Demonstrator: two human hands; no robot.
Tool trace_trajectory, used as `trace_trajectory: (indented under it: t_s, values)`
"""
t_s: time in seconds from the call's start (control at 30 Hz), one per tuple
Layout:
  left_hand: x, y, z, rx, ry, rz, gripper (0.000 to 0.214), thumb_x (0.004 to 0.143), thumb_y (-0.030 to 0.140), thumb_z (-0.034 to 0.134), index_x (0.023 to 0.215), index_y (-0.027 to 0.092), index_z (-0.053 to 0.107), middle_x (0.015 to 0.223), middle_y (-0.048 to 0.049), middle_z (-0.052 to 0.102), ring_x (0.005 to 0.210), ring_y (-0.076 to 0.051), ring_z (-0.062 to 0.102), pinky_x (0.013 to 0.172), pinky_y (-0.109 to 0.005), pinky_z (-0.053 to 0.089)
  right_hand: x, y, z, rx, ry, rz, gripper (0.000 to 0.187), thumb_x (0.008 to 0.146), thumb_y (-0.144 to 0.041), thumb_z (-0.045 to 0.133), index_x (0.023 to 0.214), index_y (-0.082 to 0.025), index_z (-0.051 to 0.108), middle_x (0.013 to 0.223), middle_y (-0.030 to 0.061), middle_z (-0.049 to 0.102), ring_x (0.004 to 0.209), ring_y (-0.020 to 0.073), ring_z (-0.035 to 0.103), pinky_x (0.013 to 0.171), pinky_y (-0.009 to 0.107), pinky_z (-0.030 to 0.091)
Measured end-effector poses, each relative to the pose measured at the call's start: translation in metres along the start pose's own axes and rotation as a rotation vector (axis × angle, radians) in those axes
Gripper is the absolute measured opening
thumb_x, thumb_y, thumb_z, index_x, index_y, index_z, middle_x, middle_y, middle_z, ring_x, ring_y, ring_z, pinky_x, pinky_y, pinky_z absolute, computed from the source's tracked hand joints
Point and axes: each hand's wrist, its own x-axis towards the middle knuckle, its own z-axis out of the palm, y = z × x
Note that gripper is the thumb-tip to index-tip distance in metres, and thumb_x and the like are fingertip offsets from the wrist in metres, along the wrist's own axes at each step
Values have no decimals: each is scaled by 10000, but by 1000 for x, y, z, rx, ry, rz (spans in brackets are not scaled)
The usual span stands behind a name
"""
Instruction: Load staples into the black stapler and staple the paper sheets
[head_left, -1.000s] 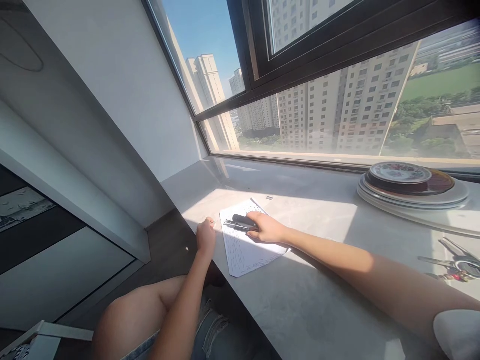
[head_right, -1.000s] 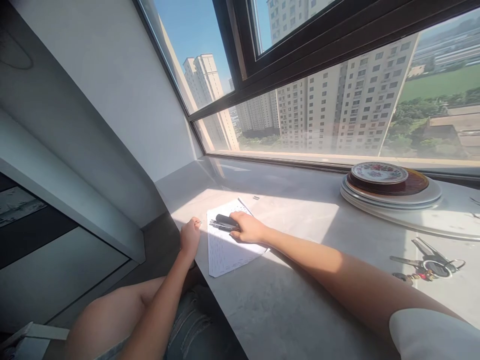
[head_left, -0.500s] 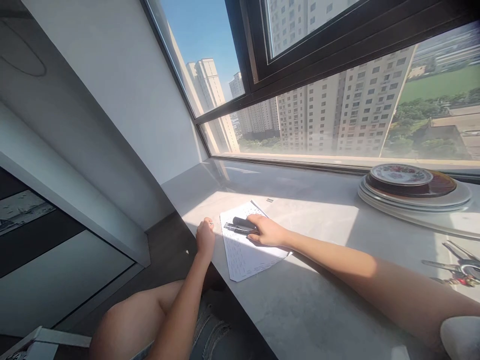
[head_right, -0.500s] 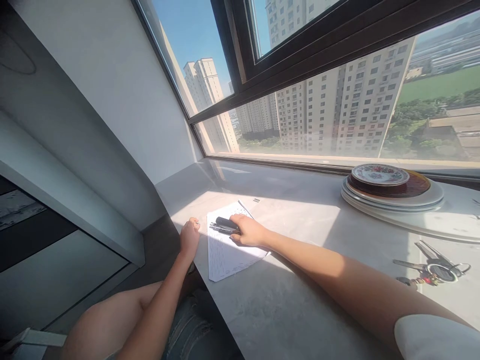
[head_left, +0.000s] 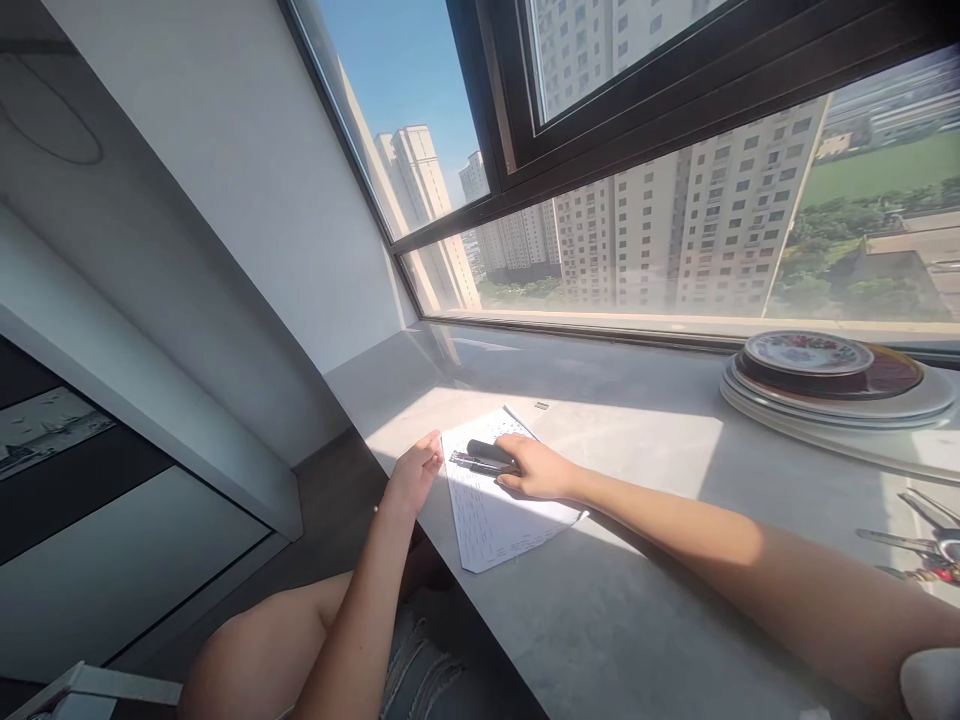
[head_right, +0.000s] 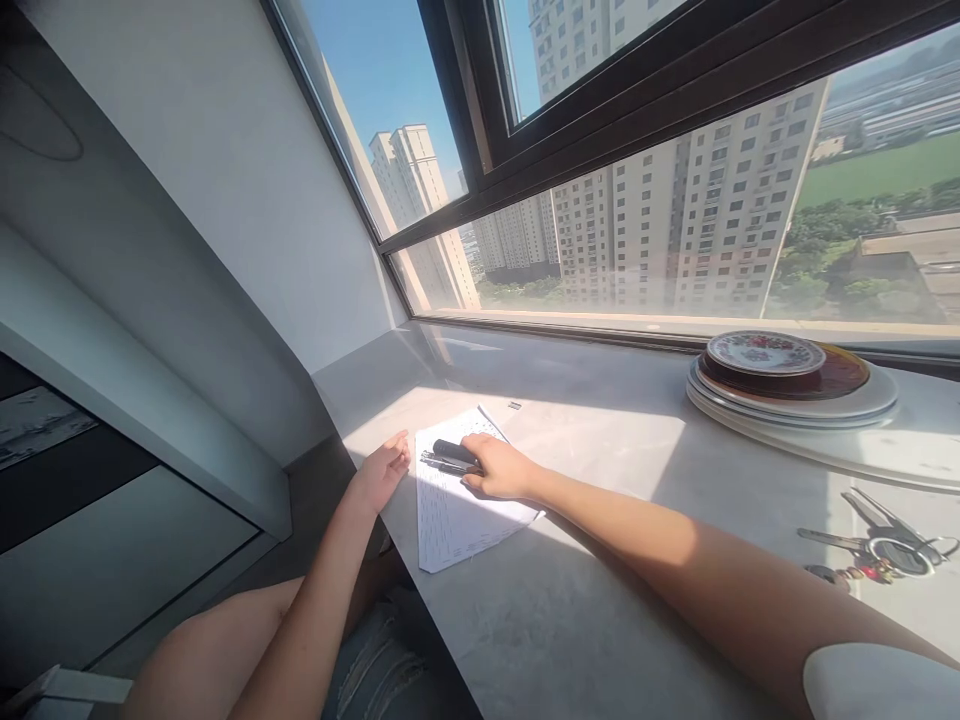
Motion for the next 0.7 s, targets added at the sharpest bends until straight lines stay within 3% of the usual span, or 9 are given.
trace_trajectory:
  t_s: [0.13, 0.27, 0.4, 0.7]
  values:
    - [-2, -1, 5, 427, 32, 222, 230, 834, 177, 794, 1061, 183, 832, 994, -62, 811, 979, -218, 738, 983, -352, 566, 1, 1, 1, -6, 1, -7, 281, 869, -258, 721, 931, -231, 448, 969, 49, 587, 893, 250, 570, 767, 357, 425]
    - [5, 7, 6, 952, -175, 373, 171, 788, 181, 784, 930, 229, 867, 1095, -55, 842, 1109, -282, 741, 1046, -397, 526, 1, 5, 5, -7, 4, -12, 271, 867, -254, 712, 936, -232, 451, 958, 42, 581, 891, 249, 567, 763, 358, 424]
    - [14, 5, 8, 1001, -299, 375, 199, 784, 178, 776, 953, 223, 870, 1086, -54, 843, 1044, -264, 750, 989, -385, 531, 1, 7, 6, -24, 12, -18, 263, 867, -258, 705, 944, -233, 455, 955, 41, 582, 885, 248, 565, 765, 360, 427]
    - [23, 6, 16, 983, -439, 378, 203, 789, 151, 761, 943, 211, 879, 977, -46, 837, 920, -221, 737, 868, -324, 537, 1, 9, 7, -2, 15, -15, 271, 857, -253, 715, 953, -234, 462, 967, 41, 584, 892, 247, 564, 758, 353, 419]
